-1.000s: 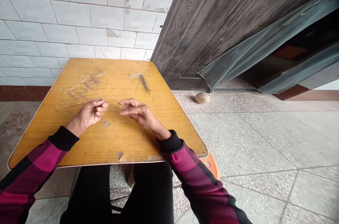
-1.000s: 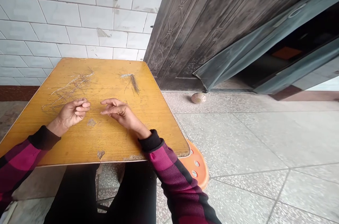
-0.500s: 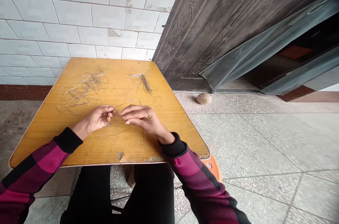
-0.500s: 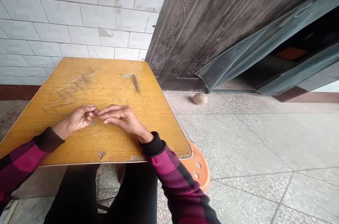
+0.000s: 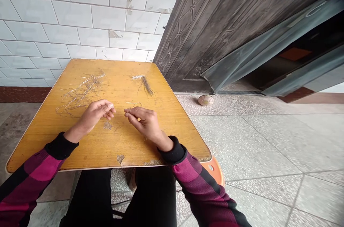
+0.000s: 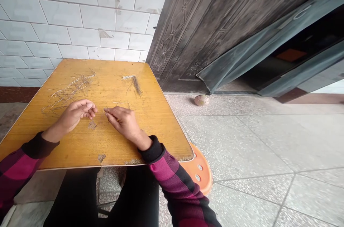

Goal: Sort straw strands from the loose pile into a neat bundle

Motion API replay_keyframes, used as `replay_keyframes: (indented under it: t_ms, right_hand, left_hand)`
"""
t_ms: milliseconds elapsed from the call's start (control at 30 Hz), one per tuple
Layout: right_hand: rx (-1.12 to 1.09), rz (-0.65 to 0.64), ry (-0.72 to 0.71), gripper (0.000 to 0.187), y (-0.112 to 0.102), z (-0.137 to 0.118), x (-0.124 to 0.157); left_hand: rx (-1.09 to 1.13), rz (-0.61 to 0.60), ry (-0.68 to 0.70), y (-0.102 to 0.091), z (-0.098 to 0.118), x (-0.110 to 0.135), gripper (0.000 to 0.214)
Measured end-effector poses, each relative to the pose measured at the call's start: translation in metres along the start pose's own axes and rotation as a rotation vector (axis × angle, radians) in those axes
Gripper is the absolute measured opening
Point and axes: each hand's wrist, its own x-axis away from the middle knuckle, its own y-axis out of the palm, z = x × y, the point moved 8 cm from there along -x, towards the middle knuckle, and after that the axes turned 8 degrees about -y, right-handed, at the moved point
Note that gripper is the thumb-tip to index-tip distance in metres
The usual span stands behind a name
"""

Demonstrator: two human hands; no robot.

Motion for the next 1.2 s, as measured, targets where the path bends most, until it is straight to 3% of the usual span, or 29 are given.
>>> replay_keyframes:
  t_ms: [133, 300, 500, 633, 733, 933, 1200]
  right_hand:
    - [0.129, -0.086, -0.043, 0.026, 0.014, -0.002, 0.002]
    - [0.246, -0.143, -0.086, 0.028, 0.023, -0.001, 0.004]
    - [0.441, -0.201, -0.101, 0.031, 0.022, -0.002, 0.003]
    - [0.523, -0.252, -0.098, 0.032, 0.024, -0.004, 0.003]
    - [0.556, -0.241, -0.081, 0.032, 0.025, -0.005, 0.003]
    - [0.569, -0.164, -0.081, 0.027, 0.027, -0.010, 0.003]
    - [0.410, -0.168, 0.050, 0.026, 0.024, 0.000, 0.005]
  left_hand:
    - [-0.133, -0.083, 0.084, 0.019, 0.014, 0.013, 0.023]
    - [-0.156, -0.078, 0.094, 0.030, 0.016, 0.019, 0.017]
    - [-0.244, 0.086, 0.159, 0.011, 0.020, 0.016, 0.011]
    - [-0.492, 0.220, 0.275, 0.002, 0.026, 0.019, 0.017]
    - [-0.692, 0.294, 0.404, 0.008, 0.032, 0.024, 0.017]
    - [-0.867, 0.179, 0.492, 0.035, 0.026, 0.027, 0.020]
    - [-0.954, 0.173, 0.599, 0.035, 0.024, 0.030, 0.020]
